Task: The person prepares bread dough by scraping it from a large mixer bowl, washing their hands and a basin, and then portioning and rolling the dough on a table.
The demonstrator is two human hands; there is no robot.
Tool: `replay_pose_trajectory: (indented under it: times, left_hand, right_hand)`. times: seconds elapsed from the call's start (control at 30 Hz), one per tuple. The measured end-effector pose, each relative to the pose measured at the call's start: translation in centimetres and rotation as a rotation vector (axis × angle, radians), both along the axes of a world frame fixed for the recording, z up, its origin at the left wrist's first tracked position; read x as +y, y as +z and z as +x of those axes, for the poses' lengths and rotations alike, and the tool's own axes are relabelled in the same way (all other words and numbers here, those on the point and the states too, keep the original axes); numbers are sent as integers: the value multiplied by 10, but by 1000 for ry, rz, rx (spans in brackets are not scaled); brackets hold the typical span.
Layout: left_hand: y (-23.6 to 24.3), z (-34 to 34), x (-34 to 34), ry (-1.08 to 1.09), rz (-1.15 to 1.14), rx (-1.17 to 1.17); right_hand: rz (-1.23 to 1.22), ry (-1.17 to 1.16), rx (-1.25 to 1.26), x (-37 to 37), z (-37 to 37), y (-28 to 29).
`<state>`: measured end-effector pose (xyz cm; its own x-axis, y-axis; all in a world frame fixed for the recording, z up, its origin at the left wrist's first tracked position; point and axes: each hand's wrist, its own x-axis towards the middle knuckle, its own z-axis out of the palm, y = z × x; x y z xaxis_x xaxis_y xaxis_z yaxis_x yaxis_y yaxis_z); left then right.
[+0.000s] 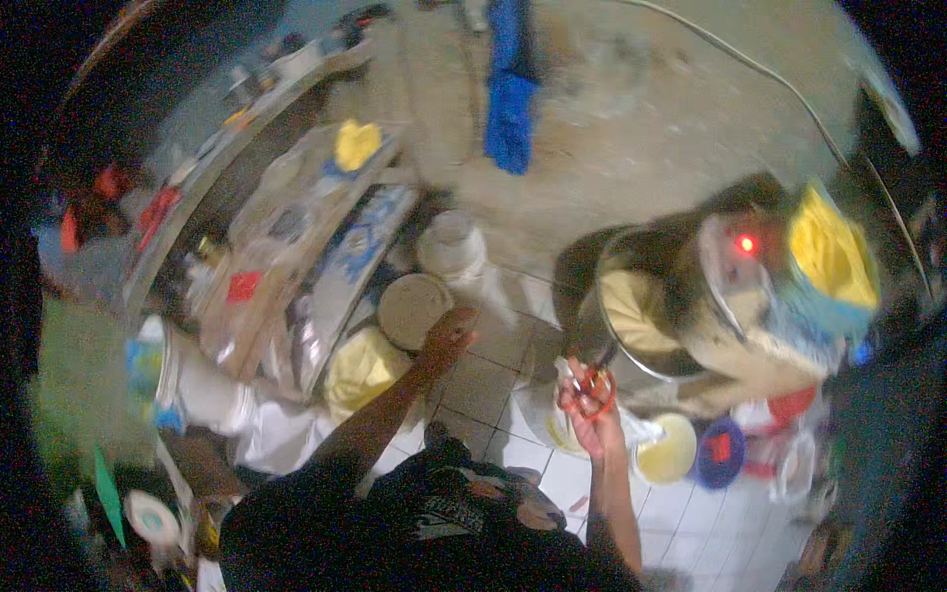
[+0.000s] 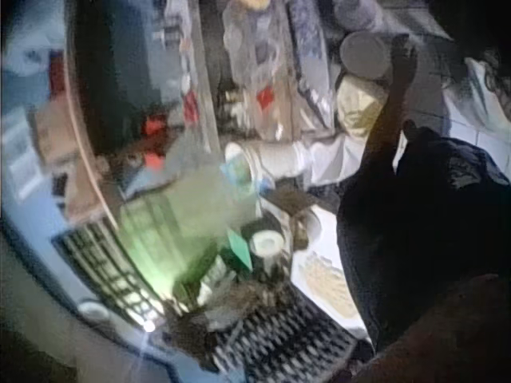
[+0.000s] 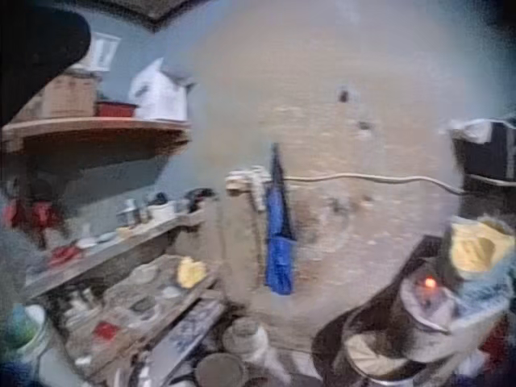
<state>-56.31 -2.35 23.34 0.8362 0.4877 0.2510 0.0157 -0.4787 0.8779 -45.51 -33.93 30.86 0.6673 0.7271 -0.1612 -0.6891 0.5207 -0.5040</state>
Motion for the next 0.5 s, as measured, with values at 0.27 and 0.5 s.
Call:
replay_pose_trajectory:
  times: [0.27,0.5]
  left_hand:
    - [60,-88,127,486,-11,-70]
    - [221,-202,348,1079,504,-186]
  right_hand:
    - [-232,222,34,66,11,-71]
    - [-255,336,-157,186,20,-60]
